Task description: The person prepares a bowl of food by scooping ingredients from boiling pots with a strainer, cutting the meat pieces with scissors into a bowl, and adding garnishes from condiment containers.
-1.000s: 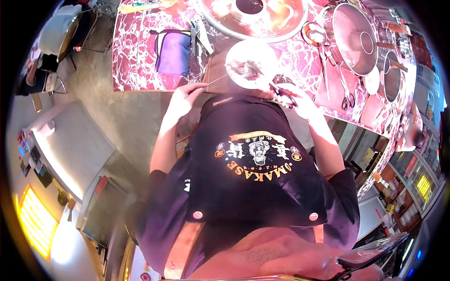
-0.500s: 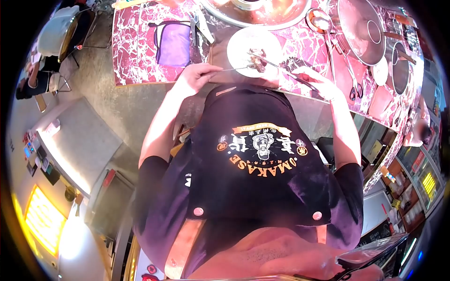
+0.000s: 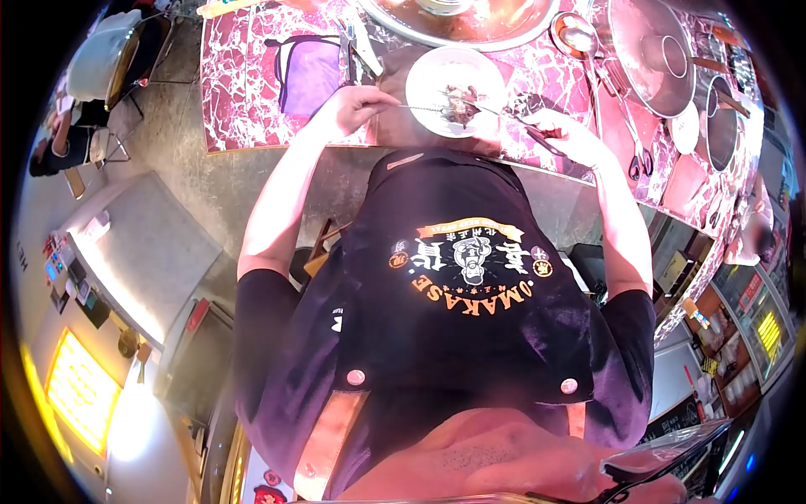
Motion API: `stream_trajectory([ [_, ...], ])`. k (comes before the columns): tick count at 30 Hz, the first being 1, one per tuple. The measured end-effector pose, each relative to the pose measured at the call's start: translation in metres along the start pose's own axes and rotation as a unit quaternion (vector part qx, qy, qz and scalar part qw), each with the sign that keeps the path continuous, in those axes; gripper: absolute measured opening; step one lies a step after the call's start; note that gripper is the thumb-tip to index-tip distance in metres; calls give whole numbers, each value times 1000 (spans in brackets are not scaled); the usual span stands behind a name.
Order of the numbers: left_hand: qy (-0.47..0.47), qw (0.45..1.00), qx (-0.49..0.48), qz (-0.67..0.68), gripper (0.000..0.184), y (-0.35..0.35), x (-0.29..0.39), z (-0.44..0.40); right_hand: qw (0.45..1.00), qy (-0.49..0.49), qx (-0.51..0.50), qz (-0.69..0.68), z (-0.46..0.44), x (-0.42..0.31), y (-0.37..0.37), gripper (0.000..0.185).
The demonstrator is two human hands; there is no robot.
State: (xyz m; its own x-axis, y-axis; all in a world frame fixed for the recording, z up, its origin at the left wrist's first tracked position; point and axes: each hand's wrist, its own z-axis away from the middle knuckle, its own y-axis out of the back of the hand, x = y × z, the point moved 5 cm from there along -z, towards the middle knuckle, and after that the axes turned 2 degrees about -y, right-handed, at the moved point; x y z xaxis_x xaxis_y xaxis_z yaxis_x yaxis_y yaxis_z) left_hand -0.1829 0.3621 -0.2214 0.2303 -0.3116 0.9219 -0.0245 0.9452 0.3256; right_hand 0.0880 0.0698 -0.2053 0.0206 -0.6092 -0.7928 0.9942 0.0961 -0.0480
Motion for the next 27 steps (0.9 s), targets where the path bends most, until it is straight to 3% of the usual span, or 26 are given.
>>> stream_trajectory([
  [6,-10,1000,-23,-16,22,1,-6,-5,1000,16,-1,-7,9,8,7,47],
  [12,-20,1000,-10,-15,21,5,6,-9,993,17,-19,114,9,-6,7,57],
  [17,-22,1000,-11,-19,19,5,4,-11,993,-40,15,109,2,3,7,57],
  [22,-15,999,-22,-35,19,4,5,-5,994,4,8,107,9,-14,2,50],
  [25,-44,998,-23,-43,21,4,11,-4,999,-35,-2,5,13,-19,-2,48],
  [27,-49,998,-10,-40,22,6,3,-2,998,18,-31,-44,12,-7,0,42],
])
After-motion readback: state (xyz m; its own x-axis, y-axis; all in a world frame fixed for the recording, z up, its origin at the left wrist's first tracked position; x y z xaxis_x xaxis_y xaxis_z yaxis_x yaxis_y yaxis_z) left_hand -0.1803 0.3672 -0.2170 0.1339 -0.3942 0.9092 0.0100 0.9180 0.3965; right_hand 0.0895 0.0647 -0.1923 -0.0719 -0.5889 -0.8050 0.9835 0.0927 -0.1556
